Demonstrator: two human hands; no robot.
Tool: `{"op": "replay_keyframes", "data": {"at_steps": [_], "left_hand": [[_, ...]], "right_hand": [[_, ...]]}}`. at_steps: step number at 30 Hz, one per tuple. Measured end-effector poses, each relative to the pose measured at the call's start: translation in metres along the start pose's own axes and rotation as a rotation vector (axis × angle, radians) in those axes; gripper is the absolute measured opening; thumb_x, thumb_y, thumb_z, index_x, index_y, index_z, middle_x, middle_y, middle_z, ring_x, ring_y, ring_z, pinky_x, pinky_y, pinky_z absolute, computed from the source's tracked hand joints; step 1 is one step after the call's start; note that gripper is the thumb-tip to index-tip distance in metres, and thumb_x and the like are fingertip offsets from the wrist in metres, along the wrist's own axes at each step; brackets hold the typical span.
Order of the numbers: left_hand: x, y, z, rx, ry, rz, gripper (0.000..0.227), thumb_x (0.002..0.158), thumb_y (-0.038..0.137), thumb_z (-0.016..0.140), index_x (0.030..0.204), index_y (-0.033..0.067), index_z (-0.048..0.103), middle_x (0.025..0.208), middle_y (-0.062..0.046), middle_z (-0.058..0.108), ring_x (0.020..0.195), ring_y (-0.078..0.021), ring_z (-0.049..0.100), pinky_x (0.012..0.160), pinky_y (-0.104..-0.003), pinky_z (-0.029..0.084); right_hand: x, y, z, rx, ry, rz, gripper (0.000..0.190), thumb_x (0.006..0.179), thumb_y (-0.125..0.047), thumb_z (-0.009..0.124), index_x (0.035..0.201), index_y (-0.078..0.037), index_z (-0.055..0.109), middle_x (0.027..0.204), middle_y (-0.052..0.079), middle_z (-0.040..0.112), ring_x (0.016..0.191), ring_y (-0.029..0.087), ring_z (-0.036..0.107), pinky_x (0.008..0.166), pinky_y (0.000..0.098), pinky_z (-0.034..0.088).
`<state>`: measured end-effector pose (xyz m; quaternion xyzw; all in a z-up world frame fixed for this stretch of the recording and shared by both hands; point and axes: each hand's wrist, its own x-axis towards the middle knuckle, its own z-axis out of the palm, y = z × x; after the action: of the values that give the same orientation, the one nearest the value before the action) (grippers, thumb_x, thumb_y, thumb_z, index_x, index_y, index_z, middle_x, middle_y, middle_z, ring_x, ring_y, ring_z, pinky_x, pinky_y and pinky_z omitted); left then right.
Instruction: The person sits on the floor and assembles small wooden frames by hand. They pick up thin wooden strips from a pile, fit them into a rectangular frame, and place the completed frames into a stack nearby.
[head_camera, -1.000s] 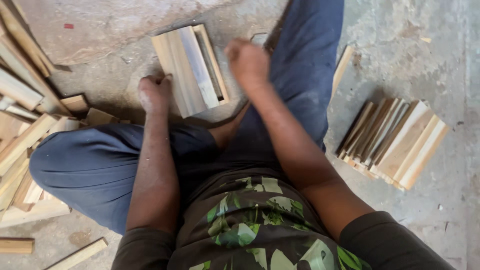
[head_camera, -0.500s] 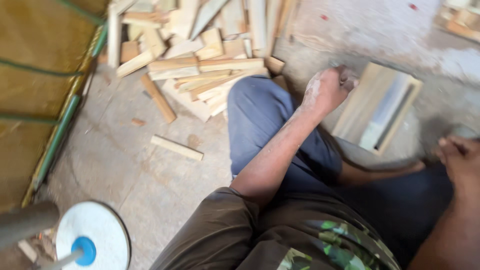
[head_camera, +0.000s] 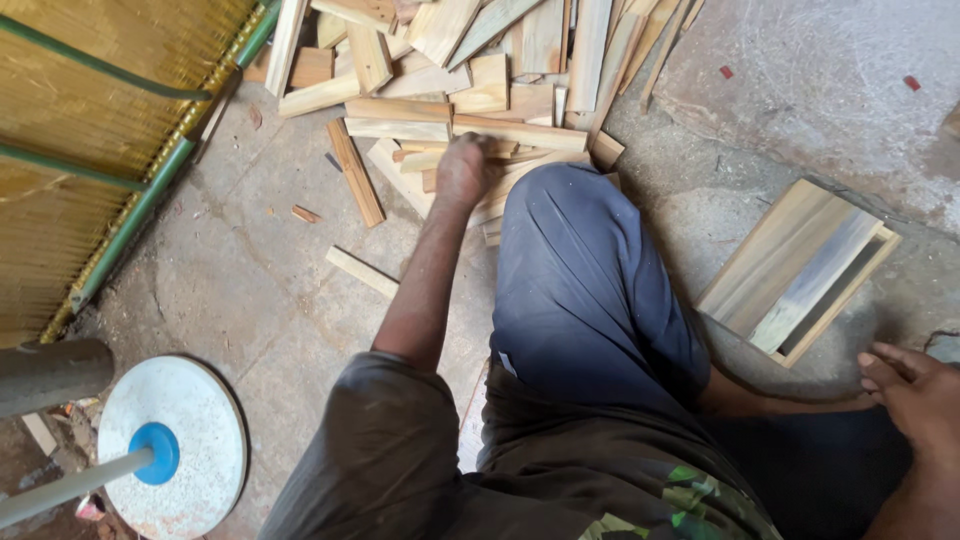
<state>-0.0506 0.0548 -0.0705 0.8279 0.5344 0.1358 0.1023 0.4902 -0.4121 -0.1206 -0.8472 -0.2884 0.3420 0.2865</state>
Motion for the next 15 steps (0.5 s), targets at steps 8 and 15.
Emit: {"op": "replay_keyframes", "data": {"at_steps": [8, 15], "left_hand": [[0.051, 0.022, -0.057, -0.449, 0.67, 0.016, 0.026, 0.097, 0.025, 0.076, 0.098, -0.0005, 0.073, 0.083, -0.015, 0.07, 0.075, -0.0264, 0.067, 0.066, -0.04, 0.054], [0.086, 0.157, -0.159, -1.331, 0.184, 0.116, 0.02, 0.105, 0.018, 0.069, 0.096, 0.0, 0.072, 0.08, -0.001, 0.069, 0.071, -0.008, 0.066, 0.062, -0.026, 0.061]], "right_hand": [[-0.039, -0.083, -0.01, 0.106, 0.031, 0.036, 0.037, 0.105, -0.01, 0.069, 0.137, 0.007, 0.066, 0.11, 0.021, 0.074, 0.095, 0.024, 0.072, 0.08, 0.0318, 0.059], [-0.068, -0.237, 0.007, 0.297, -0.061, -0.19, 0.037, 0.102, -0.024, 0.063, 0.132, -0.003, 0.068, 0.107, 0.009, 0.076, 0.092, 0.013, 0.073, 0.071, 0.0267, 0.058]]}}
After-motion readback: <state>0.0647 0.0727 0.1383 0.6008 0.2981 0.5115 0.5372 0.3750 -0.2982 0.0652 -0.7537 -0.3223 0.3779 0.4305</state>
